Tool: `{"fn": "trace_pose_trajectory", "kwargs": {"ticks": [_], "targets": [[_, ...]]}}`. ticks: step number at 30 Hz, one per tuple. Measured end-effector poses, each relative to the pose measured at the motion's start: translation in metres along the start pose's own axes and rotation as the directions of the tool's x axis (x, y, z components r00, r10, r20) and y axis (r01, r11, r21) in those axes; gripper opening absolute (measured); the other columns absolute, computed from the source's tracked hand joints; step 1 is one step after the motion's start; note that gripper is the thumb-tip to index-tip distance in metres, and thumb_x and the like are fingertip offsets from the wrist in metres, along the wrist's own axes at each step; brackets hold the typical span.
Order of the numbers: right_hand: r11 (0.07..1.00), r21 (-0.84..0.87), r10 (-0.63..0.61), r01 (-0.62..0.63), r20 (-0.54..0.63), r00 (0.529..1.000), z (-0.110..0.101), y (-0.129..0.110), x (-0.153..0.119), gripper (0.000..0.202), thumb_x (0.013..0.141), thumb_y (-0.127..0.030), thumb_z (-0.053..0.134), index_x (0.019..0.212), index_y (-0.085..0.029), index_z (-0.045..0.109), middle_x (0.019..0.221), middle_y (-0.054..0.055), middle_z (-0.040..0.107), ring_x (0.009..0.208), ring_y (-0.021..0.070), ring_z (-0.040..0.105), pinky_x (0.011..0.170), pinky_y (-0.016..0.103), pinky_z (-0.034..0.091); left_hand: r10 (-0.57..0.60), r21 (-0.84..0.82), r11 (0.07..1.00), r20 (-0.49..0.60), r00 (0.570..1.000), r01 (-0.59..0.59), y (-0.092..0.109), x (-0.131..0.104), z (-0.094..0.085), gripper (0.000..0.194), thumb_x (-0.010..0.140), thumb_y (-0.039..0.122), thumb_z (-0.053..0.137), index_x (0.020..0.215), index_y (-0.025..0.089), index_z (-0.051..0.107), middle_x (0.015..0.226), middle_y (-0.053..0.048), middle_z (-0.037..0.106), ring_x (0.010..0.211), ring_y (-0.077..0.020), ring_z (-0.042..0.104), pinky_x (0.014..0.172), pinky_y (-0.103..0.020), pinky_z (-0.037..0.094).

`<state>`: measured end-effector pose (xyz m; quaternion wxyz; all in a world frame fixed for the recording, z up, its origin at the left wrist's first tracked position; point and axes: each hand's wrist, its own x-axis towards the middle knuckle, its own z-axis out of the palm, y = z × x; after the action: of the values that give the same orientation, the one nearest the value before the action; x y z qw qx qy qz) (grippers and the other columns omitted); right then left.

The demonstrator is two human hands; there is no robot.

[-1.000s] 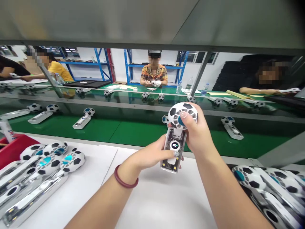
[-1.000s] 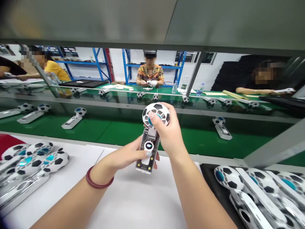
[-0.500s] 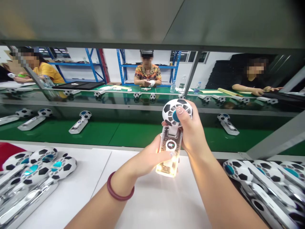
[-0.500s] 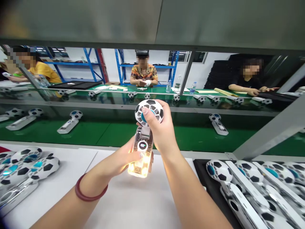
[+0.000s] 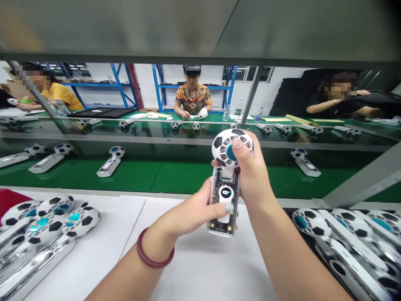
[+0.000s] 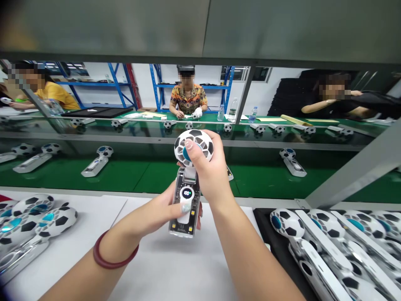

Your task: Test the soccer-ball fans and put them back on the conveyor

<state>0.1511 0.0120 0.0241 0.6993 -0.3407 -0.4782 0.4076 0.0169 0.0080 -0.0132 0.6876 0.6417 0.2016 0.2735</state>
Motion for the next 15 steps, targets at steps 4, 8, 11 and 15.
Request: {"fn": "trace_pose_trajectory", "kwargs": {"ticks": [4,8,11,15], "targets": [[1.0,0.009,0.013,-0.013,0.004,1.0,0.001,-0.001,0.0,0.043,0.07,-0.047,0.067,0.101,-0.029,0.044,0.09,-0.001,0.058,0.072,0.0179,0.064,0.057,0.028,0.053,-0.011,0.116,0.993,-0.035,0.999,0.015,0.002,-0.001,-0.001,0.051,0.074,0.023,0.063,0.118,0.02,0.039,0.101,-0.006,0.054,0.097,-0.0242,0.052,0.082,-0.039,0.043],[0.998,0.055,-0.039,0.039,-0.001,0.999,0.001,-0.001,0.0,0.054,0.065,-0.045,0.07,0.11,-0.03,0.043,0.095,-0.001,0.057,0.073,0.0176,0.063,0.063,0.031,0.053,-0.01,0.128,0.992,-0.102,0.995,0.023,0.004,-0.002,0.003,0.045,0.074,0.022,0.061,0.114,0.02,0.04,0.103,-0.006,0.053,0.098,-0.0236,0.051,0.083,-0.04,0.043],[0.996,0.071,0.048,-0.055,0.089,0.995,0.003,-0.001,-0.002,0.07,0.061,-0.04,0.075,0.12,-0.032,0.039,0.102,0.001,0.059,0.078,0.0191,0.063,0.068,0.033,0.053,0.052,0.055,0.997,-0.1,0.994,-0.047,0.007,-0.003,0.004,0.046,0.075,0.022,0.057,0.116,0.021,0.037,0.107,-0.006,0.051,0.101,-0.0233,0.05,0.084,-0.038,0.043],[0.938,-0.053,0.344,-0.342,0.234,0.909,0.005,-0.002,-0.004,0.045,0.064,-0.039,0.075,0.1,-0.019,0.059,0.095,0.007,0.064,0.085,0.0212,0.061,0.066,0.028,0.052,0.069,0.178,0.983,-0.129,0.989,-0.045,0.015,-0.008,-0.001,0.056,0.075,0.018,0.055,0.126,0.024,0.032,0.112,-0.006,0.047,0.102,-0.0233,0.049,0.083,-0.038,0.043]]}}
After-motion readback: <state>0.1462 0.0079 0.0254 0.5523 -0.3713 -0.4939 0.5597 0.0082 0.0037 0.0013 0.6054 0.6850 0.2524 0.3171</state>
